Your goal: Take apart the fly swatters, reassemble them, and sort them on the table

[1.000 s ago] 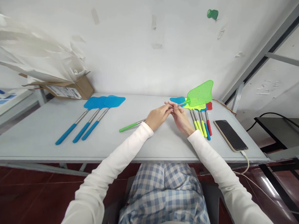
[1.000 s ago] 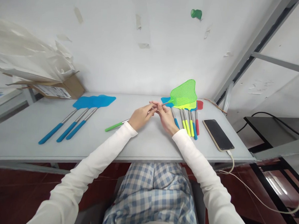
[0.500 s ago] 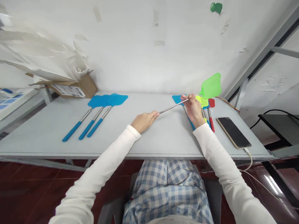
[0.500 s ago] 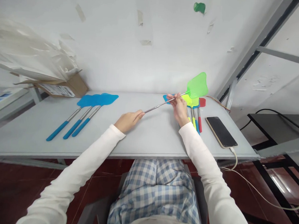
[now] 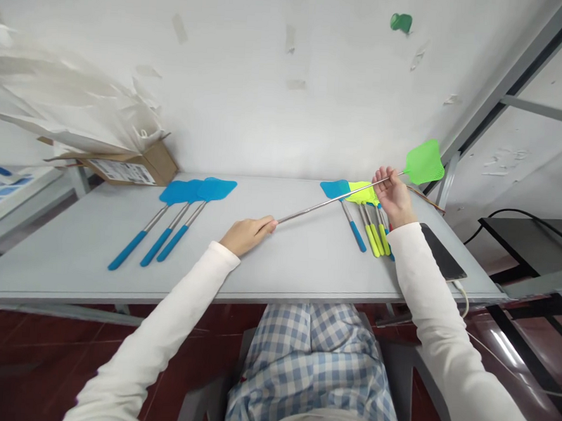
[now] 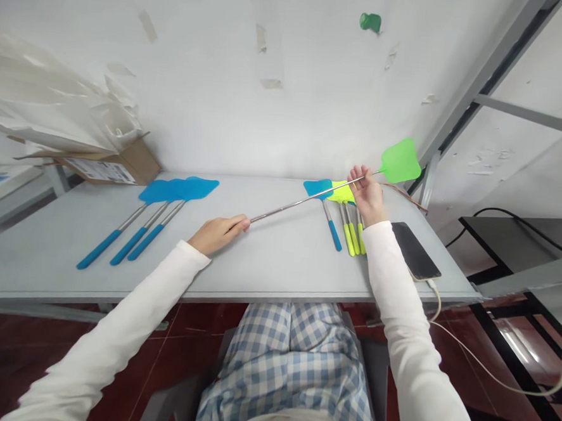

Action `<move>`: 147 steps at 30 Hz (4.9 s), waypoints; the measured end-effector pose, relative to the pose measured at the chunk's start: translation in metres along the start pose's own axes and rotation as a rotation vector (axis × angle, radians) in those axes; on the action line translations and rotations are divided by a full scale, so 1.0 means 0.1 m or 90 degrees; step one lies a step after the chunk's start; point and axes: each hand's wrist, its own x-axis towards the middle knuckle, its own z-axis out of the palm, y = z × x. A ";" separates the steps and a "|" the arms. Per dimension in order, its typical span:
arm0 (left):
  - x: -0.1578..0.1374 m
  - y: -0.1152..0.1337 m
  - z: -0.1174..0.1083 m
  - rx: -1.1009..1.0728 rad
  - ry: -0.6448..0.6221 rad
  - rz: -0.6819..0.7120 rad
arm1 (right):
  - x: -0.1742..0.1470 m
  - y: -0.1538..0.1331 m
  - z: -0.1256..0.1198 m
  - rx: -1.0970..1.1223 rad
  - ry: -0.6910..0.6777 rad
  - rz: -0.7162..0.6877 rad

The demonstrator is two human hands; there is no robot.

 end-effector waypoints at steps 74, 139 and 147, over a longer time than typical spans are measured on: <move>0.27 0.68 0.33 0.164 0.063 -0.009 | -1.07 0.51 0.61 -0.066 -0.167 -0.004; 0.09 0.08 0.03 0.241 0.088 -0.066 | -0.83 0.40 0.54 0.045 -0.009 -0.077; 0.26 0.56 0.10 0.089 0.096 -0.040 | -1.35 0.70 0.82 -0.018 -0.091 0.009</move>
